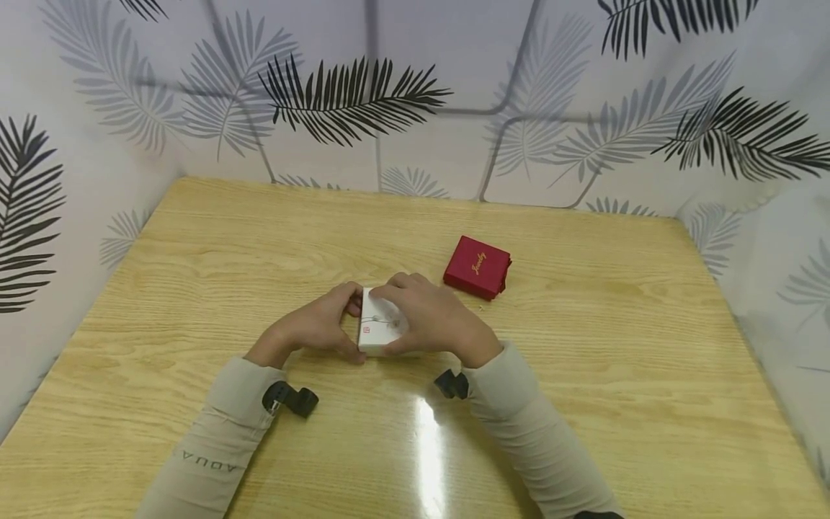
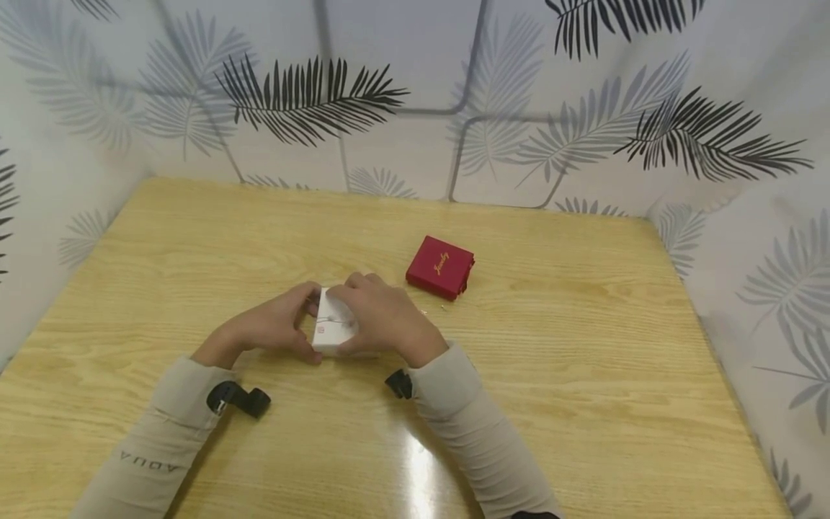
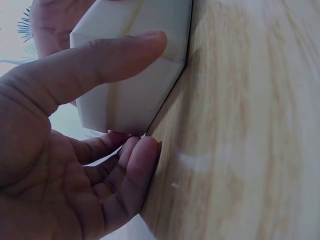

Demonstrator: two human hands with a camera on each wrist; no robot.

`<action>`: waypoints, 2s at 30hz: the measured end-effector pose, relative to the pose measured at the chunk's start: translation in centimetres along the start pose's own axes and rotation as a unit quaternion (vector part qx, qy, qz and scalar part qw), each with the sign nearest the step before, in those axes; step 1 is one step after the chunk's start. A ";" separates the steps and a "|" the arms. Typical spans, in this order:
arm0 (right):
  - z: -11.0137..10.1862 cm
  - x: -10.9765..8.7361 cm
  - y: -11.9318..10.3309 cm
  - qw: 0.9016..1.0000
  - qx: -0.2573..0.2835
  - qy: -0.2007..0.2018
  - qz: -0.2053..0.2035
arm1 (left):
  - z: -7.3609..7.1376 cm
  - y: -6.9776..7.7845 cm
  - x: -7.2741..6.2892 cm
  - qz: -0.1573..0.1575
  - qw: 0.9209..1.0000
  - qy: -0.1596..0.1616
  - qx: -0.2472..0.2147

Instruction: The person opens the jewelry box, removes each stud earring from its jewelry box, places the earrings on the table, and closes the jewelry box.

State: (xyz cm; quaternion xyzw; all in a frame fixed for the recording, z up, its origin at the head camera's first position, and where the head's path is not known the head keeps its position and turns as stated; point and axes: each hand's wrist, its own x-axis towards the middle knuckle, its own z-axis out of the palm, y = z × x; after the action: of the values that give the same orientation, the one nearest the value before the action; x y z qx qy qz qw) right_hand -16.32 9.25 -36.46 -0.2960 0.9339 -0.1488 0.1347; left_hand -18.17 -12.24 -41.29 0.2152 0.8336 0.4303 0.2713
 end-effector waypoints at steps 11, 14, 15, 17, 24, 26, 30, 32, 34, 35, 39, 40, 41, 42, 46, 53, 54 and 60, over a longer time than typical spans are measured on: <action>0.2 0.0 0.0 1.000 -0.004 -0.008 0.006 | 0.0 0.1 0.0 0.002 1.000 -0.002 0.003; 0.3 0.1 0.0 1.000 -0.004 -0.007 0.005 | 0.0 -0.1 -0.1 0.003 1.000 -0.002 0.004; 0.4 0.1 0.0 1.000 -0.003 -0.007 0.005 | 0.0 -0.1 0.0 0.004 1.000 -0.003 0.006; 0.4 0.1 0.0 1.000 -0.005 -0.007 0.004 | -0.1 -0.3 0.0 0.007 1.000 -0.003 0.007; 0.5 0.0 -0.1 1.000 -0.009 -0.008 0.006 | -0.1 -0.3 0.1 0.011 1.000 -0.009 0.003; 0.5 0.0 -0.1 1.000 -0.009 -0.009 0.007 | -0.1 -0.2 0.0 0.013 1.000 -0.009 0.003; 0.6 0.0 -0.1 1.000 -0.008 -0.012 0.011 | 0.0 -0.3 -0.1 0.015 1.000 -0.009 0.004; 0.7 0.0 -0.1 1.000 -0.007 -0.013 0.012 | 0.0 -0.3 -0.1 0.015 1.000 -0.009 0.006; 0.8 0.0 -0.1 1.000 -0.007 -0.014 0.013 | 0.0 -0.3 -0.1 0.013 1.000 -0.007 0.007; 0.7 0.0 -0.1 1.000 -0.007 -0.014 0.014 | 0.0 -0.3 -0.1 0.011 1.000 -0.007 0.008; 0.7 0.0 -0.1 1.000 -0.008 -0.013 0.015 | -0.1 -0.2 -0.1 0.009 1.000 -0.004 0.010; 0.7 -0.1 -0.1 1.000 -0.008 -0.012 0.015 | -0.1 -0.1 -0.1 0.009 1.000 -0.004 0.011; 0.7 -0.1 -0.1 1.000 -0.008 -0.012 0.015 | -0.1 -0.1 -0.1 0.009 1.000 -0.004 0.012; 0.7 -0.1 -0.1 1.000 -0.009 -0.012 0.015 | -0.1 -0.1 0.0 0.010 1.000 -0.004 0.013; 0.8 0.0 -0.1 1.000 -0.011 -0.012 0.015 | -0.1 0.0 0.0 0.011 1.000 -0.003 0.016; 0.7 -0.1 -0.2 1.000 -0.012 -0.018 0.019 | 0.0 -0.2 0.0 0.014 1.000 -0.005 0.014; 0.8 -0.1 -0.2 1.000 -0.011 -0.019 0.019 | 0.0 -0.2 0.0 0.014 1.000 -0.006 0.014; 0.8 -0.1 -0.1 1.000 -0.015 -0.020 0.019 | -0.1 -0.1 0.0 0.015 1.000 -0.004 0.018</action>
State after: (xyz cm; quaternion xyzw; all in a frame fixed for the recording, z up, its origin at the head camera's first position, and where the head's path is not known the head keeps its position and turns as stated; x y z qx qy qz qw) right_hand -15.95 9.02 -37.13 -0.2827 0.9387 -0.1264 0.1516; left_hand -18.25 -12.35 -41.30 0.2338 0.8368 0.4187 0.2642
